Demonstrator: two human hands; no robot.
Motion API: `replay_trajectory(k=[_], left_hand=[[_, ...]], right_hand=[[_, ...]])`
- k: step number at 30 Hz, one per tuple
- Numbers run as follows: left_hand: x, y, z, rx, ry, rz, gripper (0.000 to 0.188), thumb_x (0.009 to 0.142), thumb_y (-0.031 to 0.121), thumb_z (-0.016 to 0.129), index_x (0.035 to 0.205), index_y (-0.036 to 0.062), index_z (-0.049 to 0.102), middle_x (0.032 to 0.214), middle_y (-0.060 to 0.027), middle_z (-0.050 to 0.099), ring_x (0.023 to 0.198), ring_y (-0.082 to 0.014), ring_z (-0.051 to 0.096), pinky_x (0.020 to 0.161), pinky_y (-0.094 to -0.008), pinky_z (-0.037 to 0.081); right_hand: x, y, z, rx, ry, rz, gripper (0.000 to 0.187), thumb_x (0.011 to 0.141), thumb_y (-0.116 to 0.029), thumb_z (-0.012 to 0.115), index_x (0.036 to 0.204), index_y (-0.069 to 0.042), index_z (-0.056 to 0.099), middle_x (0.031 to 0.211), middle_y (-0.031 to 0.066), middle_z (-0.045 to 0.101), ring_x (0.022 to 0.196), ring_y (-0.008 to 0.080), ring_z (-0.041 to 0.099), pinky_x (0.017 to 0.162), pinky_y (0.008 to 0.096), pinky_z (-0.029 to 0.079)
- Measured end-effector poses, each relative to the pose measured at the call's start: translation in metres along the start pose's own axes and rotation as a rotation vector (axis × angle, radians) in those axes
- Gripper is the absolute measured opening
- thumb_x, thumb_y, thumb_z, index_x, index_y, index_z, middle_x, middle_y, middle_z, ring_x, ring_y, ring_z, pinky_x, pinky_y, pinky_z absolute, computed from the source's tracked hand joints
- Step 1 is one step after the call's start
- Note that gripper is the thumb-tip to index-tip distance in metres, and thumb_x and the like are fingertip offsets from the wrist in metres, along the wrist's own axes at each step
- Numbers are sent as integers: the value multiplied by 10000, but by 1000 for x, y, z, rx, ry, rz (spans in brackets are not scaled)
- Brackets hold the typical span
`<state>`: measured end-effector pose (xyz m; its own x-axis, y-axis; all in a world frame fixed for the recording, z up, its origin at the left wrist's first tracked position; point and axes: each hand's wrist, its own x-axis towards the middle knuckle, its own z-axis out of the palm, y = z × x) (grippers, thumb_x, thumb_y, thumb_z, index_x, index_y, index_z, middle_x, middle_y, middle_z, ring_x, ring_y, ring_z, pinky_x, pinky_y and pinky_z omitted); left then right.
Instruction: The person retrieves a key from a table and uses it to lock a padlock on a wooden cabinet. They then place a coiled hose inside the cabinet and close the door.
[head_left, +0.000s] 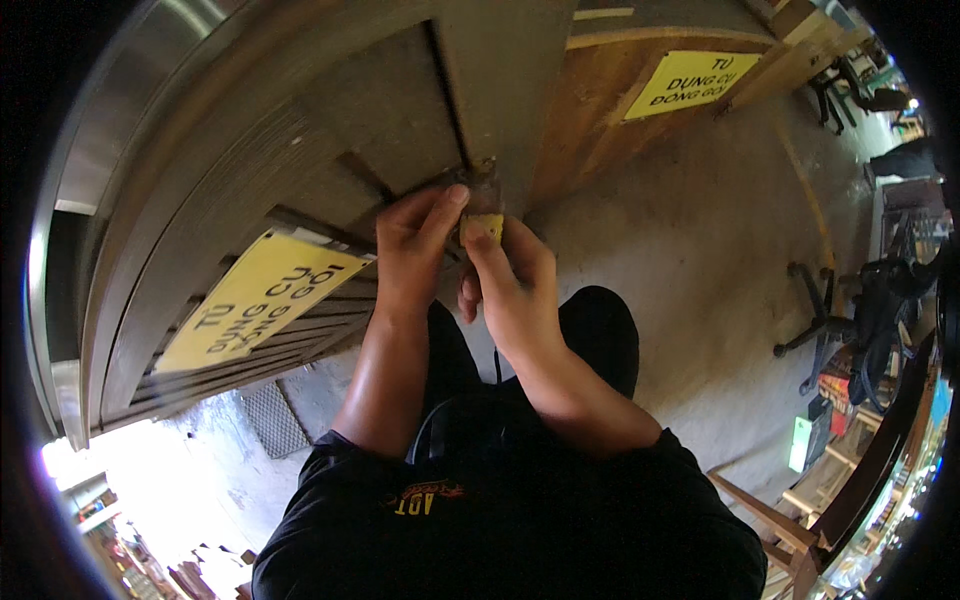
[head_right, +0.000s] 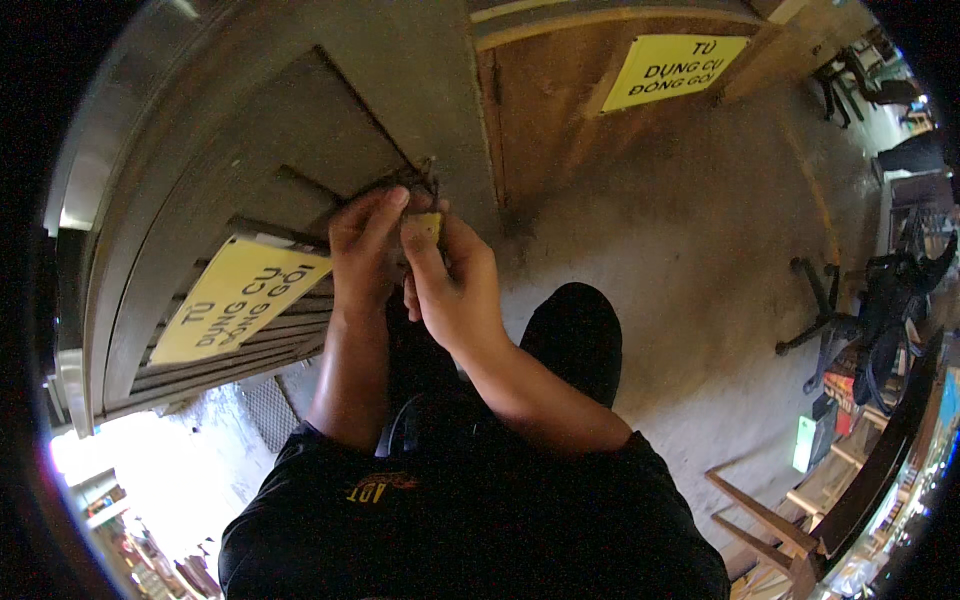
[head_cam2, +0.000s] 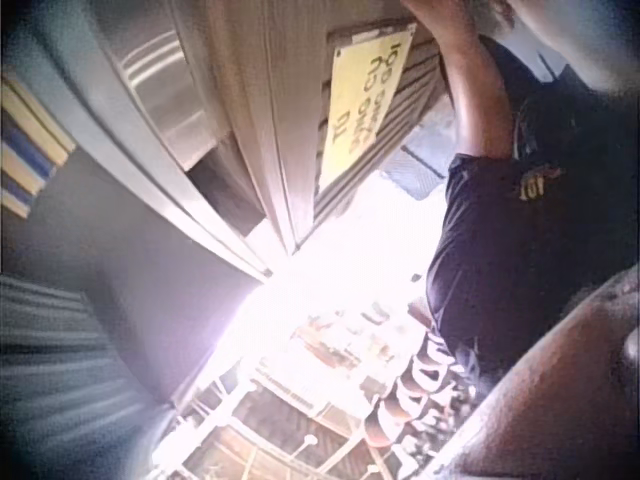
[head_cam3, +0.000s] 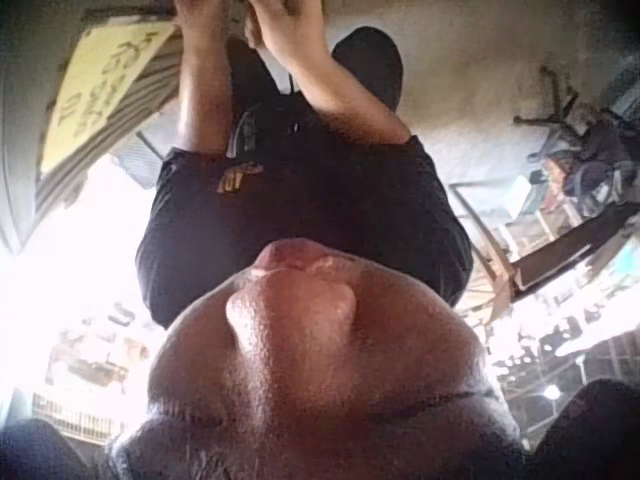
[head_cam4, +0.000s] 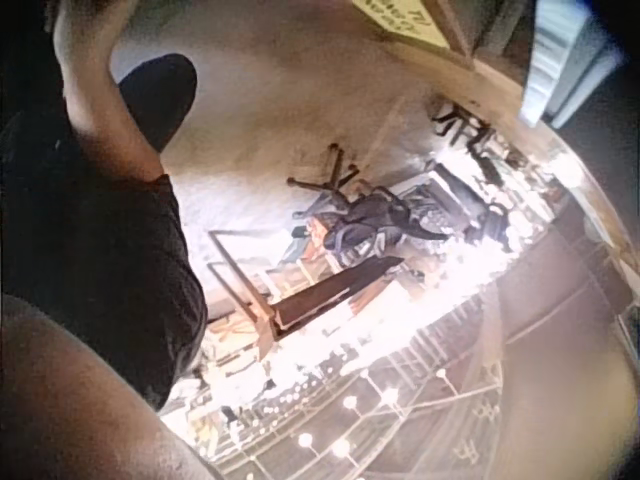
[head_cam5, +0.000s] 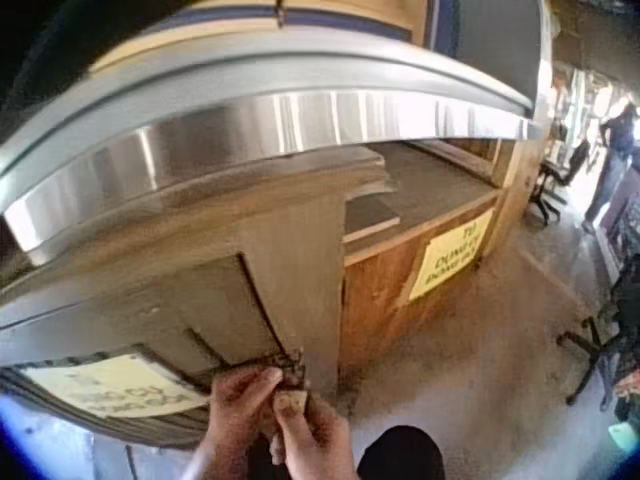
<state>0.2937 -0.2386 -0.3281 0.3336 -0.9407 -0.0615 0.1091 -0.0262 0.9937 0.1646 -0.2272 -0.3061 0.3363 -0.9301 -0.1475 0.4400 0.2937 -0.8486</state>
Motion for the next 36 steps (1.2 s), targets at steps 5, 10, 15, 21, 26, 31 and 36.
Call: replay_trajectory(k=[5, 10, 15, 21, 26, 31, 36], left_hand=[[1, 9, 0, -93, -67, -126, 289, 925, 248, 669, 958, -38, 701, 737, -86, 653, 561, -168, 570, 478, -299, 435], [0, 18, 6, -229, -49, -295, 274, 902, 232, 696, 933, -37, 729, 822, -53, 678, 736, -124, 589, 680, -278, 465], [1, 9, 7, -164, -20, -43, 257, 904, 213, 697, 949, -36, 740, 827, -44, 692, 739, -108, 592, 692, -270, 471], [0, 3, 6, -125, -44, 1, 244, 923, 202, 687, 950, -34, 742, 811, -20, 701, 754, -92, 597, 707, -259, 475], [-2, 4, 0, -9, -77, 40, 258, 959, 204, 651, 991, -41, 727, 845, -37, 712, 802, -92, 614, 736, -267, 492], [-1, 14, -8, 83, -238, -16, 274, 979, 209, 630, 1038, -47, 708, 895, -45, 716, 838, -85, 613, 757, -275, 503], [1, 10, -5, 129, -176, 76, 247, 963, 195, 658, 998, -42, 718, 853, -22, 699, 779, -86, 581, 709, -264, 475]], right_hand=[[1, 4, 18, 7, 144, -22, 239, 1014, -274, 561, 989, -36, 566, 602, -1, 498, 466, 83, 481, 403, 260, 402], [7, 0, 14, 3, 150, -34, 181, 1024, -263, 550, 985, -87, 552, 635, -23, 518, 470, 55, 475, 382, 232, 353], [8, -1, 9, -132, 147, -27, 175, 1018, -237, 563, 928, -87, 553, 642, -33, 512, 490, 43, 463, 398, 231, 340], [14, 8, -1, -303, 186, -129, 178, 1016, -212, 572, 901, -78, 553, 655, -47, 508, 502, 26, 433, 421, 222, 314], [15, -1, 4, -264, 160, -78, 182, 1014, -215, 578, 903, -73, 554, 666, -51, 502, 529, 25, 442, 438, 222, 323], [19, 1, -2, -280, 136, -116, 195, 1027, -230, 556, 923, -64, 562, 682, -46, 513, 529, 33, 457, 440, 226, 340], [19, -5, -12, -100, 20, -10, 241, 1023, -269, 565, 1019, -29, 590, 753, 25, 583, 615, 103, 551, 497, 278, 434]])
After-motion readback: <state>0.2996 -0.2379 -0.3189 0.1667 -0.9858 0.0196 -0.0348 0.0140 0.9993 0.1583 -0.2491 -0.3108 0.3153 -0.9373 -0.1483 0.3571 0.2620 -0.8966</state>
